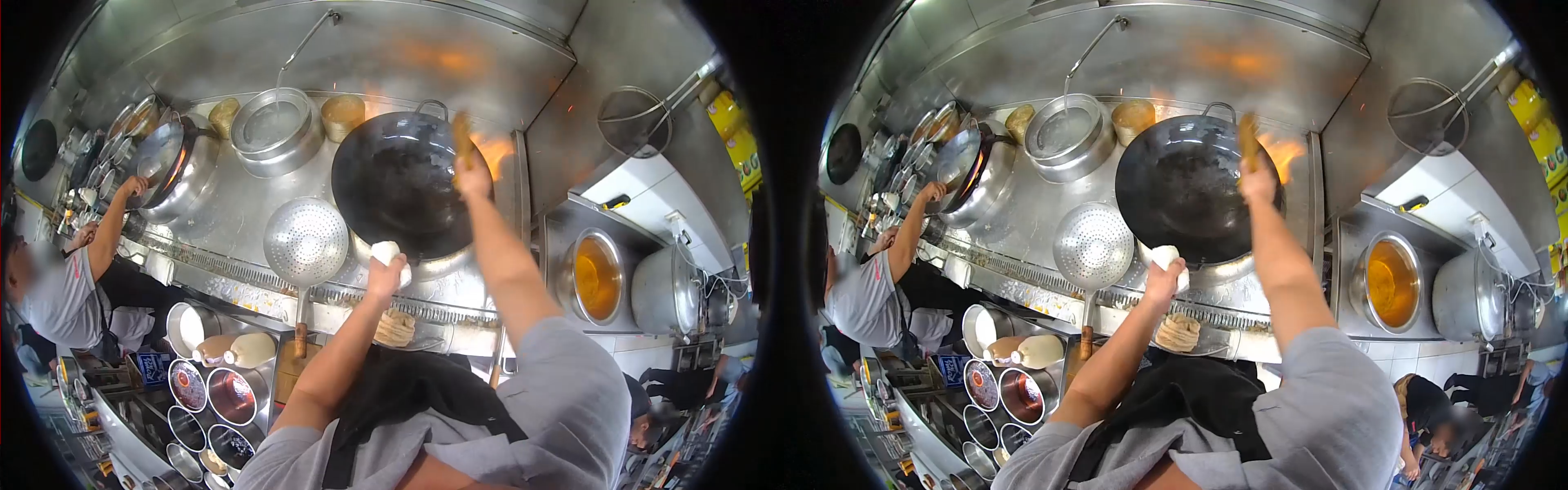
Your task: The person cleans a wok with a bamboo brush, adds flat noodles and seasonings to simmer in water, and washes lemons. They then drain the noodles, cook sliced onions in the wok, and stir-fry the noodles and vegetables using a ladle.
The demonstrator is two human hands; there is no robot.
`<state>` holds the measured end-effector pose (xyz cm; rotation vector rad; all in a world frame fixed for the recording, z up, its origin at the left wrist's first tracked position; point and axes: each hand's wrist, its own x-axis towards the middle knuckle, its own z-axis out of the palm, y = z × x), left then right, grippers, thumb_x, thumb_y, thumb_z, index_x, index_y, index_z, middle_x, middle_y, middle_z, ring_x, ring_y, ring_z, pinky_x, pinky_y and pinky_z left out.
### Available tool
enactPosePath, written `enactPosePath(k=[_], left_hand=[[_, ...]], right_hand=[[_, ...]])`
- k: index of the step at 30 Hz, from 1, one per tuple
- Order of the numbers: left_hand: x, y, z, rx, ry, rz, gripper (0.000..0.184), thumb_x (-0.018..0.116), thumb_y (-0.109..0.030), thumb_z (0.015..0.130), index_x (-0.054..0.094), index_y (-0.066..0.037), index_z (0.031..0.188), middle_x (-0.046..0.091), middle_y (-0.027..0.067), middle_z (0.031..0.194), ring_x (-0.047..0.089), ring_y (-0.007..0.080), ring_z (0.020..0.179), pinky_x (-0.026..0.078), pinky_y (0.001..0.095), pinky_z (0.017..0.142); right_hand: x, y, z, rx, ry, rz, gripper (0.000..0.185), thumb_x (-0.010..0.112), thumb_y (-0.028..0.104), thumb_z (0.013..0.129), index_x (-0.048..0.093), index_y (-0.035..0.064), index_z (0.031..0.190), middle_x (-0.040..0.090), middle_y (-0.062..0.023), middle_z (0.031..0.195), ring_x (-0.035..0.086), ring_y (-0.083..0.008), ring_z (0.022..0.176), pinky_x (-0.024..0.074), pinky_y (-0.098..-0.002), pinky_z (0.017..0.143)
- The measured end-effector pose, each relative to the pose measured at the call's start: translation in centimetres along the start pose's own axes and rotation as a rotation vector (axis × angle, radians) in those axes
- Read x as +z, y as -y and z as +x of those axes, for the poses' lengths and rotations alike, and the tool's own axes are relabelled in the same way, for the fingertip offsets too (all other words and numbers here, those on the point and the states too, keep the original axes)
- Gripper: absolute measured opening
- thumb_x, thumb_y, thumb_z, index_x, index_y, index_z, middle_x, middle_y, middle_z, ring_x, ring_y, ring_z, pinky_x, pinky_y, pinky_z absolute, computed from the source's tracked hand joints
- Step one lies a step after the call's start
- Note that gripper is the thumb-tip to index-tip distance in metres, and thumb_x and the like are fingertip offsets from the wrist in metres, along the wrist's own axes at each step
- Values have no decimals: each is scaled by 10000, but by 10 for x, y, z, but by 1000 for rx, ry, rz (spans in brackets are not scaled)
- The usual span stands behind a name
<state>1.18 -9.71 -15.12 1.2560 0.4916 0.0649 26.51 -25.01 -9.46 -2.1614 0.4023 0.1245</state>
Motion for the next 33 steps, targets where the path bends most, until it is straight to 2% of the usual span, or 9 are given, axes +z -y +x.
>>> enactPosePath(k=[6, 9, 12, 16, 18, 25, 27, 31, 33], left_hand=[[-57, 21, 13, -152, 285, -62, 458, 633, -314, 912, 517, -1, 1226, 622, 74, 1020, 579, 156, 893, 484, 315, 787], [-109, 6, -11, 9, 318, 200, 578, 614, -379, 916, 440, 5, 1312, 579, 101, 1152, 542, 182, 1041, 440, 336, 930], [-163, 14, -38, -7, 339, 243, 634, 689, -179, 795, 414, 0, 1337, 555, 153, 1206, 503, 236, 1173, 395, 365, 1005], [-196, 51, -57, 91, 315, 692, 630, 691, -123, 710, 452, -42, 1287, 549, 233, 1127, 555, 400, 1059, 443, 427, 941], [-192, 71, -65, -25, 81, 1143, 596, 688, -110, 702, 483, -72, 1260, 551, 229, 1027, 556, 434, 986, 467, 482, 868], [-191, 62, -72, 84, 115, 1144, 571, 680, -76, 715, 510, -98, 1260, 564, 216, 1018, 556, 440, 971, 466, 512, 841], [-192, 69, -75, 88, 122, 1152, 604, 715, -83, 701, 504, -94, 1267, 561, 223, 1045, 549, 444, 981, 453, 517, 866], [-186, 54, -80, 51, 115, 1121, 742, 807, -124, 656, 466, -83, 1313, 537, 241, 1130, 524, 457, 1041, 426, 518, 920], [-190, 47, -85, 151, 59, 1089, 784, 821, -142, 651, 445, -80, 1336, 528, 242, 1155, 518, 456, 1062, 426, 507, 931]], right_hand=[[92, -35, -102, -592, 578, -343, 543, 567, 452, 908, 456, 274, 1410, 659, -198, 1124, 675, -346, 922, 522, -425, 845], [-6, -30, -55, -384, 698, -633, 532, 540, 555, 878, 555, 260, 1320, 673, -123, 1139, 658, -306, 987, 507, -409, 859], [-88, 4, 23, -301, -25, -1088, 544, 534, 612, 854, 633, 207, 1203, 668, -152, 1127, 631, -328, 1054, 513, -438, 857], [-64, 25, 37, -72, -413, -562, 508, 474, 536, 916, 544, 200, 1291, 670, -164, 1099, 630, -376, 1035, 517, -468, 856], [-3, -14, 43, -372, -401, -530, 542, 449, 524, 926, 507, 165, 1327, 669, -175, 1100, 638, -392, 1010, 509, -491, 857], [62, 13, -132, -5, 724, -317, 531, 543, 388, 953, 431, 195, 1435, 664, -133, 1125, 632, -225, 1023, 497, -374, 911], [27, -50, -80, -452, 904, -417, 535, 561, 390, 948, 448, 180, 1427, 650, -120, 1181, 612, -211, 1057, 484, -350, 929], [-107, -46, -38, -253, 72, -949, 591, 399, 602, 907, 487, 229, 1357, 628, -177, 1202, 610, -402, 1054, 493, -476, 888], [-147, -53, -41, -219, -245, -618, 554, 424, 513, 942, 444, 164, 1372, 626, -221, 1172, 576, -444, 1092, 462, -496, 929]])
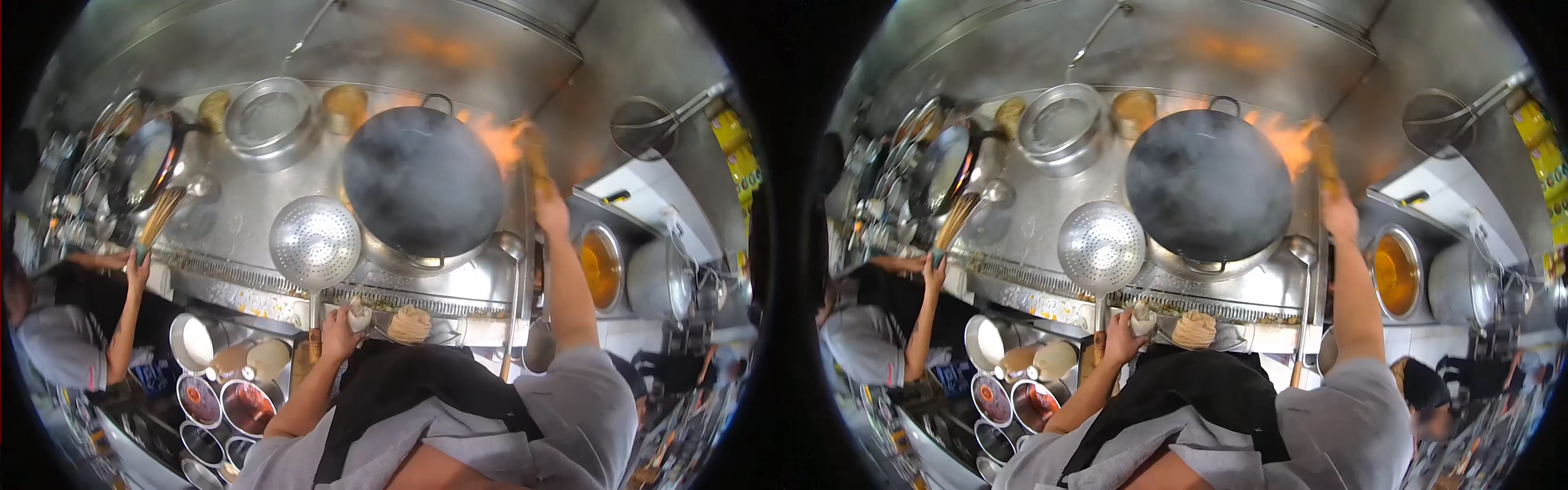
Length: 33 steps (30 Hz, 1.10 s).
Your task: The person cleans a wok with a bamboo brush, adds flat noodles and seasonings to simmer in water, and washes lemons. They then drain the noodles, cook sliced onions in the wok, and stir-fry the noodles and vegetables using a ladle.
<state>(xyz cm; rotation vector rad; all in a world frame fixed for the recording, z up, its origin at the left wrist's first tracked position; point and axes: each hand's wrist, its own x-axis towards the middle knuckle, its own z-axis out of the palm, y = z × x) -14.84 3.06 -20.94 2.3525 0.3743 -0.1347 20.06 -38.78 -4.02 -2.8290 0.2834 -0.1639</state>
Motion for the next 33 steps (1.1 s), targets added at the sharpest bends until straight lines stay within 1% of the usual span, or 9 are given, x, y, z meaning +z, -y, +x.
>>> enactPosePath(k=[2, 3, 8, 10, 11, 14, 28, 30, 33], left_hand=[[-16, -13, -9, 39, -54, -69, 857, 834, -163, 659, 391, -76, 1387, 520, 232, 1193, 505, 440, 1115, 419, 478, 967], [-21, -15, -17, 59, -89, -95, 823, 825, -158, 683, 402, -74, 1383, 525, 221, 1219, 521, 388, 1135, 438, 451, 962], [-20, -30, -80, -144, -135, -410, 632, 729, -182, 801, 437, -66, 1350, 658, 146, 1012, 663, 270, 901, 528, 364, 811], [-19, -53, -129, -306, -183, -387, 583, 721, -200, 823, 452, -97, 1330, 652, 131, 1074, 654, 248, 958, 523, 365, 838], [-10, -58, -157, -359, -225, -380, 578, 712, -252, 833, 456, -97, 1327, 654, 143, 1085, 651, 270, 970, 516, 381, 855], [9, -74, -245, -516, -182, -264, 593, 715, -301, 816, 481, -70, 1308, 642, 162, 1139, 626, 327, 1044, 489, 422, 900], [68, -64, -547, -1010, -860, -282, 522, 707, -295, 790, 565, -24, 1212, 686, 177, 1061, 632, 334, 1045, 496, 411, 881], [84, -46, -604, -1083, -1172, -450, 401, 678, -246, 795, 626, -53, 1142, 694, 161, 1036, 666, 314, 968, 512, 396, 862], [145, 14, -733, -1609, -1738, -183, 223, 547, -144, 815, 653, -15, 962, 679, 215, 943, 653, 371, 925, 501, 439, 825]], right_hand=[[-11, -35, -9, 136, 80, 852, 427, 490, 364, 982, 452, 158, 1355, 619, -101, 828, 598, -236, 533, 488, -352, 448], [-7, -42, -29, 130, 76, 1144, 384, 481, 335, 998, 463, 156, 1337, 527, -18, 758, 445, -113, 407, 360, -260, 329], [65, -90, -162, 279, 348, 1415, 294, 499, 384, 983, 494, 162, 1176, 536, -11, 822, 530, -160, 583, 447, -289, 449], [90, -102, -219, 661, 526, 1368, 391, 484, 467, 968, 501, 131, 1167, 544, -26, 848, 536, -170, 592, 444, -322, 464], [122, -140, -236, 426, 782, 1330, 407, 458, 493, 971, 504, 121, 1130, 550, -45, 814, 529, -190, 557, 460, -326, 484], [206, -215, -223, 493, 1204, 1111, 458, 436, 503, 978, 498, 88, 1163, 581, -79, 861, 558, -223, 585, 484, -339, 515], [247, -56, -225, -60, 1282, 659, 343, 472, 431, 928, 475, 95, 996, 546, -78, 763, 550, -230, 550, 476, -357, 486], [239, -39, -256, -95, 1297, 649, 325, 479, 421, 919, 470, 99, 968, 538, -75, 745, 547, -229, 542, 473, -358, 480], [232, -31, -312, -122, 1326, 640, 301, 489, 405, 906, 464, 106, 926, 526, -71, 718, 542, -227, 530, 469, -360, 471]])
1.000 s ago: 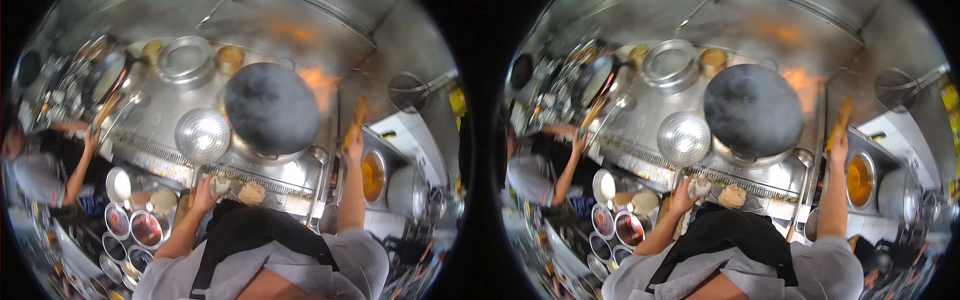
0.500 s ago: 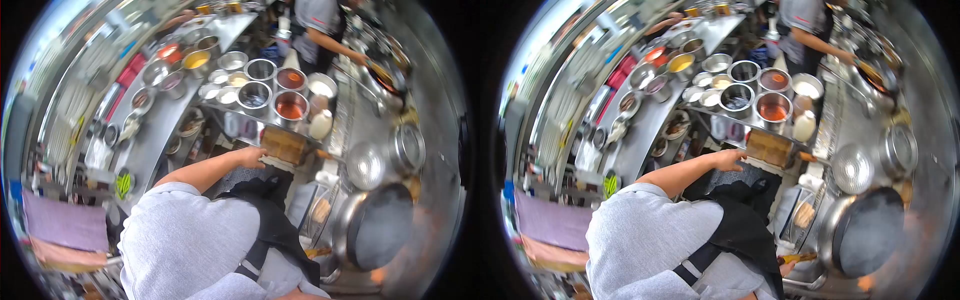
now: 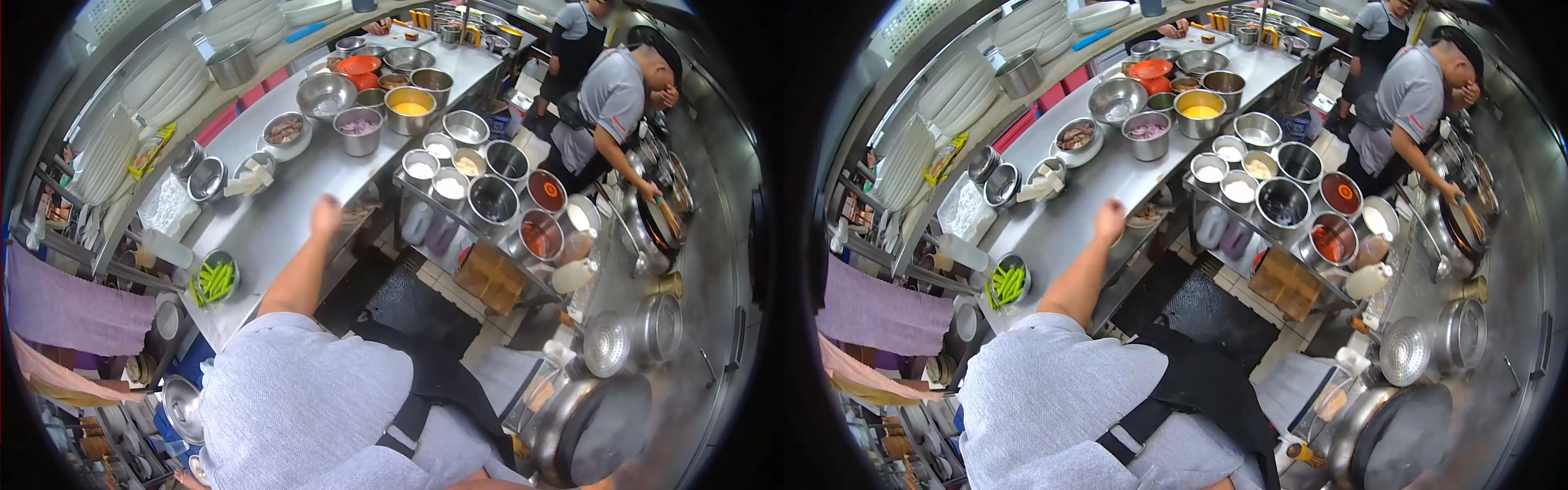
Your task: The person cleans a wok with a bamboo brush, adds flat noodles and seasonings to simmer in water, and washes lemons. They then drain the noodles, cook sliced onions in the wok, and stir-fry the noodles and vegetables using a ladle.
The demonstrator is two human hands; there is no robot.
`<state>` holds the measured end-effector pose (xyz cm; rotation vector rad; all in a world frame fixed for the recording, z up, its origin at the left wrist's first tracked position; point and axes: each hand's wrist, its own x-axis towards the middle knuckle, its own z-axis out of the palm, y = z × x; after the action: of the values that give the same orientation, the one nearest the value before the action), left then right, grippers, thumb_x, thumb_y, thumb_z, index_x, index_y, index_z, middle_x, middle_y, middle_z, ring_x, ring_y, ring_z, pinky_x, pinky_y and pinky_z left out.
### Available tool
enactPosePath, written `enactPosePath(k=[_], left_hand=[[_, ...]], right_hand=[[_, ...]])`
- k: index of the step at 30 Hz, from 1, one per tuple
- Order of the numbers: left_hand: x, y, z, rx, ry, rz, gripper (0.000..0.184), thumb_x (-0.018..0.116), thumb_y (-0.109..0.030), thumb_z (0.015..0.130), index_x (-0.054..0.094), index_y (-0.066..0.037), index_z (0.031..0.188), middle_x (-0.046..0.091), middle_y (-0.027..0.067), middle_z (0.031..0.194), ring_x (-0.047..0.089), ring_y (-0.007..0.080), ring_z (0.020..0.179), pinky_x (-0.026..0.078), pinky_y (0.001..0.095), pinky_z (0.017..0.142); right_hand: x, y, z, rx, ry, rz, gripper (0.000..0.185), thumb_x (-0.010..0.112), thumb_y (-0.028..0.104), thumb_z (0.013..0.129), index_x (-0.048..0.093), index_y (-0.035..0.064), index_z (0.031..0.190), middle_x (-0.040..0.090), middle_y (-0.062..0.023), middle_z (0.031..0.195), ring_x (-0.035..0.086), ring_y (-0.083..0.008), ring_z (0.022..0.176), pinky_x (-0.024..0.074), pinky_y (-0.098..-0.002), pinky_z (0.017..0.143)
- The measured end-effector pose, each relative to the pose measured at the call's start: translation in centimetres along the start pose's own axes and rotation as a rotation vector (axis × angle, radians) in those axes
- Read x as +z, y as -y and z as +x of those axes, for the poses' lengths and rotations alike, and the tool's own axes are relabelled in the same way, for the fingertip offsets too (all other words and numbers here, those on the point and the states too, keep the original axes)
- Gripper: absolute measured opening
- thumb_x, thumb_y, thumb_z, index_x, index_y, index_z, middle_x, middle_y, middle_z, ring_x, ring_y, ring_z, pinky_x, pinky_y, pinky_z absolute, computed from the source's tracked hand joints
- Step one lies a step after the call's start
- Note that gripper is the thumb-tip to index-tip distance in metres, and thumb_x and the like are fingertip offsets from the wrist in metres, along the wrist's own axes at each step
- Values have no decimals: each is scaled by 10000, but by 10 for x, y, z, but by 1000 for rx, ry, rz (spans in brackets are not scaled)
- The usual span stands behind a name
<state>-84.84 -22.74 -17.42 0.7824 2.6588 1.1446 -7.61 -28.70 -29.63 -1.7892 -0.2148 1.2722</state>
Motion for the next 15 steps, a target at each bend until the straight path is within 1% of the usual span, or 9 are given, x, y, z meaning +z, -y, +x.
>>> enactPosePath(k=[1, 2, 4, 5, 7, 11, 13, 14, 15], left_hand=[[-18, 45, 32, -71, -157, -34, 187, 554, -126, 799, 643, -10, 916, 674, 229, 932, 644, 394, 905, 496, 452, 816], [-28, 105, 69, -206, -298, -5, 171, 565, -143, 820, 641, -19, 911, 671, 195, 844, 651, 361, 855, 508, 450, 747], [-91, 132, 95, -692, -117, -461, 217, 578, -209, 865, 631, -30, 975, 645, 141, 834, 641, 299, 808, 513, 427, 675], [-97, 143, 109, -691, -110, -456, 217, 578, -209, 865, 631, -30, 975, 645, 141, 834, 641, 299, 808, 513, 427, 675], [-102, 166, 125, -769, -378, -859, 308, 595, -289, 891, 607, -31, 1059, 603, 103, 865, 608, 245, 739, 510, 388, 591], [-95, 184, 161, -681, -307, -1075, 295, 613, -251, 899, 592, -61, 1123, 599, 79, 912, 568, 210, 659, 492, 338, 501], [-81, 202, 180, -664, -391, -1141, 207, 610, -201, 888, 608, -132, 1083, 608, 16, 910, 562, 150, 669, 486, 317, 519], [-82, 205, 181, -563, -391, -1260, 190, 587, -190, 899, 601, -142, 1082, 617, 6, 928, 567, 144, 700, 491, 286, 555], [-104, 158, 160, -530, -421, -1235, 197, 578, -205, 914, 596, -120, 1091, 650, 36, 989, 637, 177, 789, 548, 312, 583]], right_hand=[[19, -5, -7, 5, 8, -6, 294, 492, 400, 901, 462, 108, 913, 522, -69, 709, 540, -226, 526, 468, -361, 469], [38, -11, -16, 16, 15, -9, 287, 495, 395, 896, 460, 110, 899, 519, -68, 700, 539, -225, 522, 467, -362, 466], [71, -24, -33, 37, 24, -23, 274, 502, 385, 887, 456, 115, 871, 511, -65, 681, 536, -224, 514, 464, -363, 460], [86, -30, -43, 51, 24, -27, 268, 505, 379, 883, 454, 117, 857, 507, -63, 672, 534, -223, 510, 463, -364, 457], [107, -41, -61, 77, 13, -44, 259, 512, 369, 874, 450, 122, 829, 499, -60, 654, 531, -222, 503, 460, -365, 451], [95, -75, -103, 163, -113, -18, 247, 525, 348, 856, 442, 130, 774, 483, -54, 618, 525, -219, 487, 455, -368, 440], [59, -105, -127, 262, -221, 21, 245, 531, 338, 847, 438, 135, 746, 475, -51, 600, 521, -218, 479, 452, -370, 434], [39, -118, -145, 339, -277, 37, 245, 535, 333, 842, 436, 137, 732, 472, -49, 591, 520, -217, 475, 451, -371, 431], [13, -134, -152, 434, -322, 65, 246, 538, 328, 837, 434, 139, 718, 468, -48, 581, 518, -217, 471, 449, -371, 428]])
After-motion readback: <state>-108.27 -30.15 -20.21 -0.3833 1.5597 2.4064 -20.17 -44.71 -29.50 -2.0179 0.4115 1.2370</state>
